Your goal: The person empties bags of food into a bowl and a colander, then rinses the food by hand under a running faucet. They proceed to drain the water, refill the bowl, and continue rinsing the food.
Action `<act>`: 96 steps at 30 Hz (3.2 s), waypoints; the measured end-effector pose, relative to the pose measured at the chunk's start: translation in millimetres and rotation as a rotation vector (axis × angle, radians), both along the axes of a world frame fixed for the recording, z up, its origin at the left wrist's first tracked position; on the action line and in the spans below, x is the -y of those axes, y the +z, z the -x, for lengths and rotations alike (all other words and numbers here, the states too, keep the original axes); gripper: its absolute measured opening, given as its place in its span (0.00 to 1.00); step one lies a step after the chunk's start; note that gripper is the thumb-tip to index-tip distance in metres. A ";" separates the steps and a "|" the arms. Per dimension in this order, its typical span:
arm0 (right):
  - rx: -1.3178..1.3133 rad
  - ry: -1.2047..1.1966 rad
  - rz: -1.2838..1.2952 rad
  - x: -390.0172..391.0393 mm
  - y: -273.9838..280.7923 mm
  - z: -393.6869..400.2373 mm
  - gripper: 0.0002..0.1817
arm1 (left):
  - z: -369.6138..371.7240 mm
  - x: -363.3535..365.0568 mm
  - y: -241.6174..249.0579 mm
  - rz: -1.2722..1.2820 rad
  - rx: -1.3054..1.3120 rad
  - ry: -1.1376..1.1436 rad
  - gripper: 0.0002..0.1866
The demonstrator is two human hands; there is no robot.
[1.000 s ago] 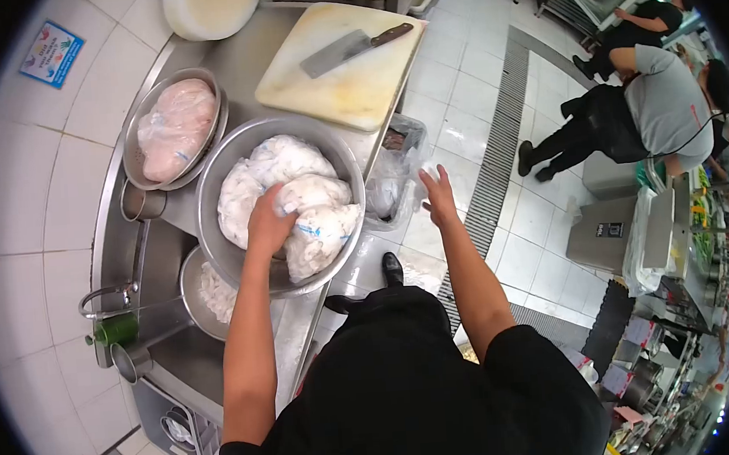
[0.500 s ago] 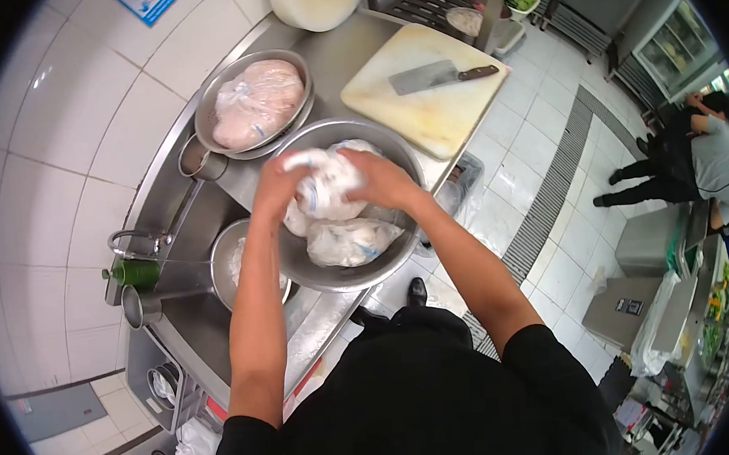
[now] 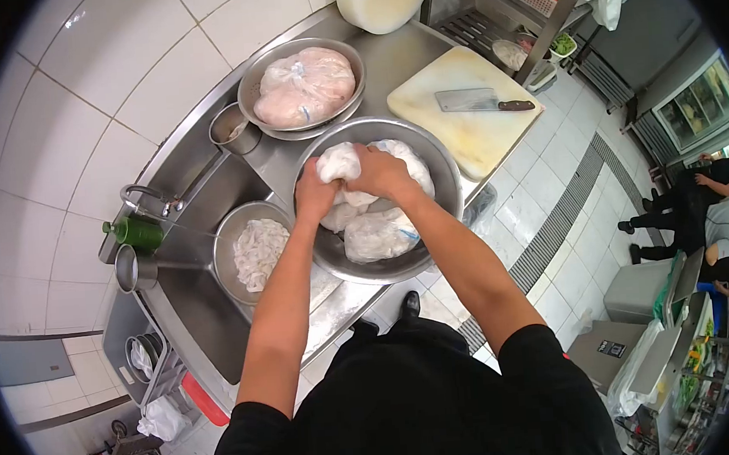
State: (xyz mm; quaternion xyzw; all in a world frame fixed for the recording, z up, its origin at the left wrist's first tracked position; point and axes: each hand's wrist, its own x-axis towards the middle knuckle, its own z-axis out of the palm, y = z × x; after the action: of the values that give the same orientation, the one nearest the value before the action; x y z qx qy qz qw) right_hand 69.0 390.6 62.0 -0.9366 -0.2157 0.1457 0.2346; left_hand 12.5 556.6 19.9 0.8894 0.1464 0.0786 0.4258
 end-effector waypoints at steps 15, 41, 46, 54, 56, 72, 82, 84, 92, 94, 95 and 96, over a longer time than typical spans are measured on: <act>0.486 -0.200 -0.007 -26.0 -16.6 -12.3 0.17 | -3.5 54.9 37.7 -0.003 -0.021 0.289 0.17; 0.331 -0.274 -0.140 -23.2 -27.7 -26.8 0.10 | 11.3 37.7 10.9 -0.026 -0.109 0.334 0.30; 0.263 -0.342 -0.182 -22.1 -59.5 -55.3 0.08 | 39.8 43.0 -1.9 0.126 -0.099 0.328 0.31; 0.037 -0.046 -0.203 -31.5 -12.7 -74.6 0.09 | 53.0 16.1 -0.7 1.232 0.076 0.284 0.30; -0.182 0.083 -0.371 -43.6 40.6 -74.9 0.09 | 62.8 -14.4 30.6 1.385 0.118 0.215 0.28; -0.547 0.009 -0.621 -278.8 -42.6 89.2 0.31 | 139.1 -114.6 -42.2 2.012 0.864 0.522 0.36; -0.141 -0.070 -0.142 -317.3 -110.7 107.5 0.42 | 148.0 -139.2 -76.7 2.085 0.907 0.741 0.35; -0.204 -0.039 -0.077 -318.0 -117.7 108.2 0.35 | 142.6 -144.5 -83.0 2.057 0.944 0.835 0.35; -0.126 0.158 -0.245 -347.7 -109.4 104.0 0.25 | 124.6 -176.8 -82.4 2.235 1.012 0.892 0.36; -0.216 0.162 -0.371 -353.8 -101.5 101.9 0.25 | 129.8 -182.6 -60.7 2.236 1.087 0.861 0.34; -0.300 0.180 -0.329 -356.8 -90.2 102.2 0.26 | 132.4 -184.3 -51.9 2.199 1.120 0.869 0.34; -0.383 0.196 -0.286 -358.3 -84.6 101.0 0.28 | 131.5 -184.4 -51.7 2.162 1.152 0.876 0.34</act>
State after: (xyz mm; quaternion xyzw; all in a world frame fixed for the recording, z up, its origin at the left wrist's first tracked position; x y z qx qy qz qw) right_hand -32.0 748.9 -22.6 -0.8239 -0.2754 0.3102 0.3861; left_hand -119.0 741.0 -31.8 -0.1850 0.2089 0.4214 0.8629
